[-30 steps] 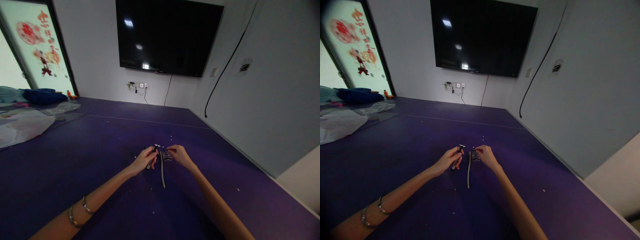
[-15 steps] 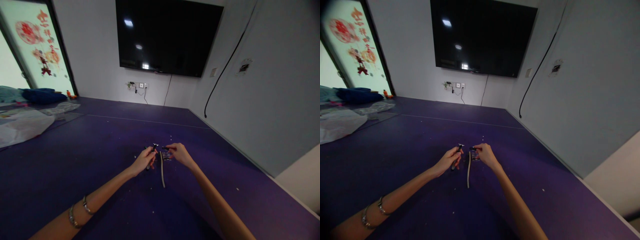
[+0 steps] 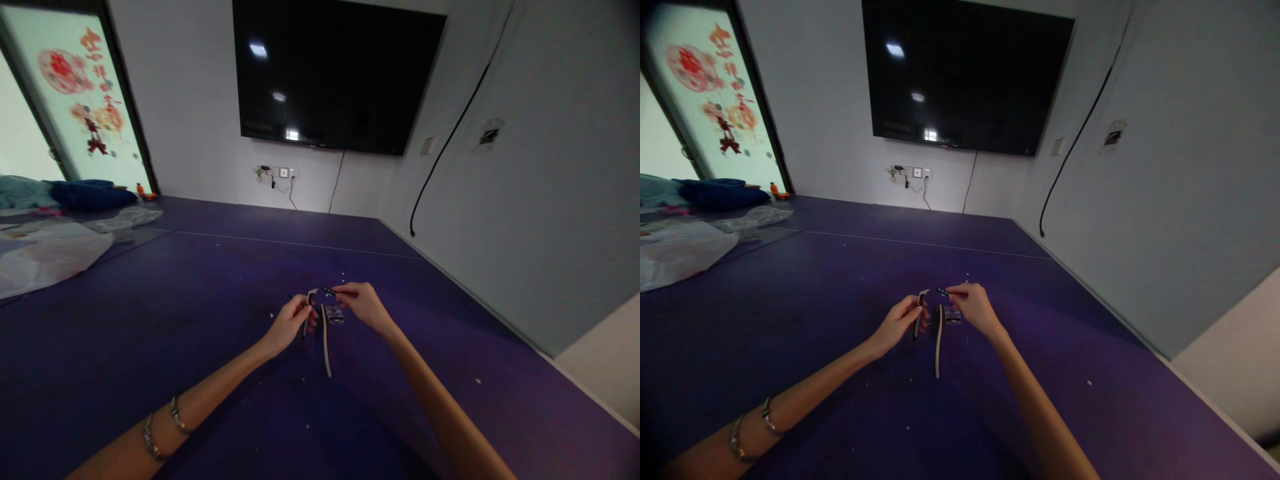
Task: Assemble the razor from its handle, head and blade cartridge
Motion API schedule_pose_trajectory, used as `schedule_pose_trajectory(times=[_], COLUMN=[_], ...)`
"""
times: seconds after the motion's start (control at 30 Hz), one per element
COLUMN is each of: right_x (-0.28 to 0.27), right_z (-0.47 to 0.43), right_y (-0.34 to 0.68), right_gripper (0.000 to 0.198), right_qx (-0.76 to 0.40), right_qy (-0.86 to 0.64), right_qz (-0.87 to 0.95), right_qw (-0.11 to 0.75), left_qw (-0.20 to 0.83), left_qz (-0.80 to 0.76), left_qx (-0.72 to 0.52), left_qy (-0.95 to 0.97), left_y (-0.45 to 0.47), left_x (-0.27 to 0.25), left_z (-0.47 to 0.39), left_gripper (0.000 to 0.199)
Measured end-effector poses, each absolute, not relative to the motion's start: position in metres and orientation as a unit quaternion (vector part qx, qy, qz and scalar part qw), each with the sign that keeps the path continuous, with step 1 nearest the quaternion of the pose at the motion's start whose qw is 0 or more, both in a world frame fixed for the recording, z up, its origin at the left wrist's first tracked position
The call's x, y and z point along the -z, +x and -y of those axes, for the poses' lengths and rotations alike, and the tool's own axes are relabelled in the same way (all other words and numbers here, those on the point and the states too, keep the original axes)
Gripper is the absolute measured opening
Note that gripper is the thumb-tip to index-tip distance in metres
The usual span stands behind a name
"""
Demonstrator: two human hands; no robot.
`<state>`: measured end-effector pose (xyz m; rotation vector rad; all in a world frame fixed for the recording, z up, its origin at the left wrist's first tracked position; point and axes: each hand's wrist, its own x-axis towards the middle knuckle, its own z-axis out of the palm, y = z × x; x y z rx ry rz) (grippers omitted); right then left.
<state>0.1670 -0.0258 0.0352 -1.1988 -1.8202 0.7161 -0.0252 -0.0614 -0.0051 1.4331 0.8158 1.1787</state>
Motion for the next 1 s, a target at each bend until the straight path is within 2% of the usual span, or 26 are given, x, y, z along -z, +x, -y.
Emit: schedule_pose_trajectory(times=[0.6, 1.0], right_x=[-0.057, -0.056], right_z=[0.048, 0.051], right_y=[0.16, 0.156], right_gripper=[0.02, 0.019], right_qx=[-0.238, -0.251], right_qy=[-0.381, -0.356], right_qz=[0.798, 0.802], right_qw=[0.402, 0.408], left_qw=[0.491, 0.5], left_qz=[-0.356, -0.357], left_qx=[-0.479, -0.484], left_qy=[0.635, 0.623], left_y=[-0.014, -0.013], left_x=[0.005, 0.004], left_z=[0.078, 0.079], left_gripper=[0.025, 0.027])
